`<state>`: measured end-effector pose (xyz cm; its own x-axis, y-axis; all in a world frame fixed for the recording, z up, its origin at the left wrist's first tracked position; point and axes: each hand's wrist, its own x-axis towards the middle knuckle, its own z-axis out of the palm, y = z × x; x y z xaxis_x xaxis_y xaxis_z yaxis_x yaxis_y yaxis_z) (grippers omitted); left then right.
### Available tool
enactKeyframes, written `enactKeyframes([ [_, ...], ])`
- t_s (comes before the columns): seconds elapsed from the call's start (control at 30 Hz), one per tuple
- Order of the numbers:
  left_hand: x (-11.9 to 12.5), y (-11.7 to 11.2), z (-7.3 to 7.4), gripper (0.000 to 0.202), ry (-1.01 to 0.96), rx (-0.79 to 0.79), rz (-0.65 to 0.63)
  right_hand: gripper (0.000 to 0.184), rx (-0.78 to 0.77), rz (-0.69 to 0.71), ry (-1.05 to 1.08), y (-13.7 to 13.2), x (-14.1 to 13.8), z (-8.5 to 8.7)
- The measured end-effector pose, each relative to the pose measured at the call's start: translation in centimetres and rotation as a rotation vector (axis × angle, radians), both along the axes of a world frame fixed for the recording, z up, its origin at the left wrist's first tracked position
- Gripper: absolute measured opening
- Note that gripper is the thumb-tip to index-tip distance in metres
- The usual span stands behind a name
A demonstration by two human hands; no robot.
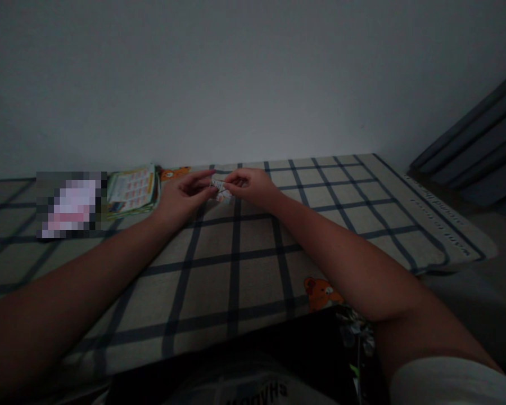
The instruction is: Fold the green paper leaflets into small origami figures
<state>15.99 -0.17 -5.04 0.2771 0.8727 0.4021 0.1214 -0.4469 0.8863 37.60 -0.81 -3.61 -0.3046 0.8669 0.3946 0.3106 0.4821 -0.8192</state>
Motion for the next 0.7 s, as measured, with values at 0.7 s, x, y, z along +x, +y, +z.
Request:
enactKeyframes([
  [0.7,0.09,-0.32,0.65,0.04,0.003,-0.225,-0.098,0.045,0.009,-0.004,0.138,0.25,-0.11,0.0],
])
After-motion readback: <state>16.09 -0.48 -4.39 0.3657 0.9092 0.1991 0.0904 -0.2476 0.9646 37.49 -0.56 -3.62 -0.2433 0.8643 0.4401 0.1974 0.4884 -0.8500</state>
